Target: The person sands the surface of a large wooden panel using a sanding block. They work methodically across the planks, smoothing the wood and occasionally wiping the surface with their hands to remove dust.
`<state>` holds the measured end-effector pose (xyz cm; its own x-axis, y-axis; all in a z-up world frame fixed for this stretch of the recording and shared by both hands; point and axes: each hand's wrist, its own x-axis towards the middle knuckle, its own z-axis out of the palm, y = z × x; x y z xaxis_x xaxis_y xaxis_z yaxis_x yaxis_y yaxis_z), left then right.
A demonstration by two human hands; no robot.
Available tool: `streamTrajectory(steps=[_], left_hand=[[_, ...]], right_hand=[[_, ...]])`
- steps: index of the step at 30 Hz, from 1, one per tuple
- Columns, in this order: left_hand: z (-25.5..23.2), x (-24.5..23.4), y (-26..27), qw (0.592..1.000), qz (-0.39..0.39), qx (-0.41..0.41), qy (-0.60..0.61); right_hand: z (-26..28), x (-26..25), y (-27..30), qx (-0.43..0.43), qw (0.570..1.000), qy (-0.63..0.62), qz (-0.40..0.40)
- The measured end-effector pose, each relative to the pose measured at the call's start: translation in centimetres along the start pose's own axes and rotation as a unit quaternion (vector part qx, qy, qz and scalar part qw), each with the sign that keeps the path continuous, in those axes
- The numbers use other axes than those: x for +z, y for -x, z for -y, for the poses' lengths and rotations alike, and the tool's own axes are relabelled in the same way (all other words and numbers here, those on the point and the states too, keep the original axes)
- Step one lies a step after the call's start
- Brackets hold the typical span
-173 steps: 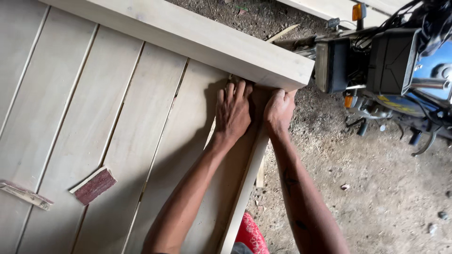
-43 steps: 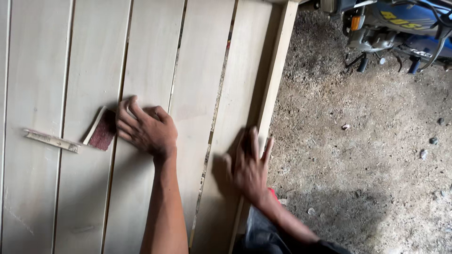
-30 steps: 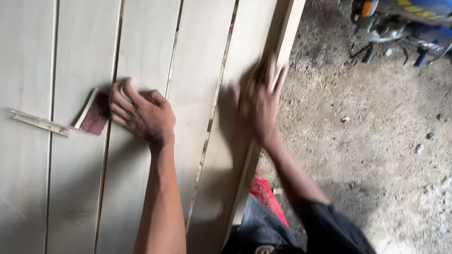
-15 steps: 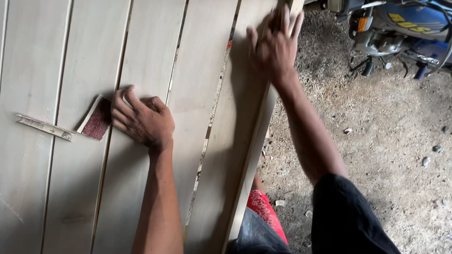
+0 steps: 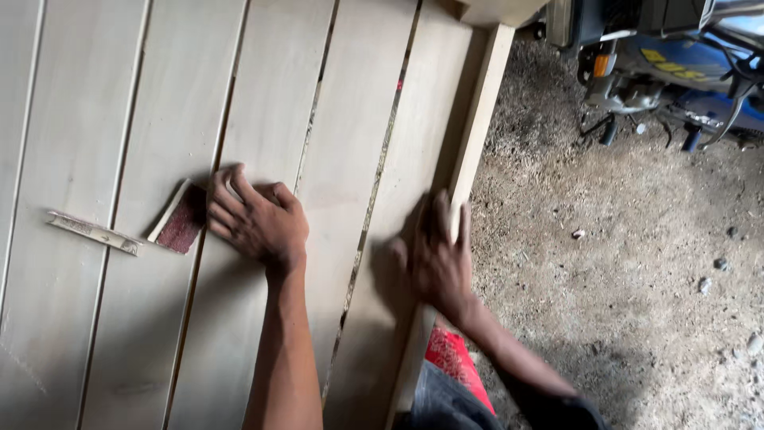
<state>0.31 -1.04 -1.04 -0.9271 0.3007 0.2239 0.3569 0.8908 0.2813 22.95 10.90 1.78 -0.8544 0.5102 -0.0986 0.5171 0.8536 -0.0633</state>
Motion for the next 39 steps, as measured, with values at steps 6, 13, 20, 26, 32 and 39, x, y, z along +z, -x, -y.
streamTrajectory(steps=[6, 13, 20, 26, 32, 39], left_hand=[[0.4, 0.8, 0.1, 0.999, -0.029, 0.007, -0.017], [-0.2, 0.2, -0.4, 1.0, -0.008, -0.003, -0.009], [0.1, 0.1, 0.6, 1.0, -0.018, 0.01, -0.013], [-1.2, 0.2, -1.2, 0.994, -0.092, 0.05, 0.011], [-1.5, -1.0, -0.3, 0.995, -0.096, 0.02, 0.019], [-1.5, -2.0, -1.6, 0.991, -0.017, -0.031, 0.132]], right_hand=[[-10.1, -3.1, -22.3, 0.247, 0.928, -0.157, 0.229], [3.7, -1.0, 3.5, -0.017, 0.998, 0.058, -0.012], [8.4, -2.3, 13.6, -0.272, 0.957, -0.031, 0.096], [-6.3, -1.2, -11.4, -0.146, 0.978, 0.148, -0.024], [-6.8, -1.7, -13.6, -0.133, 0.984, 0.109, -0.044], [-2.5, -1.4, -1.5, -0.47, 0.861, -0.088, 0.175]])
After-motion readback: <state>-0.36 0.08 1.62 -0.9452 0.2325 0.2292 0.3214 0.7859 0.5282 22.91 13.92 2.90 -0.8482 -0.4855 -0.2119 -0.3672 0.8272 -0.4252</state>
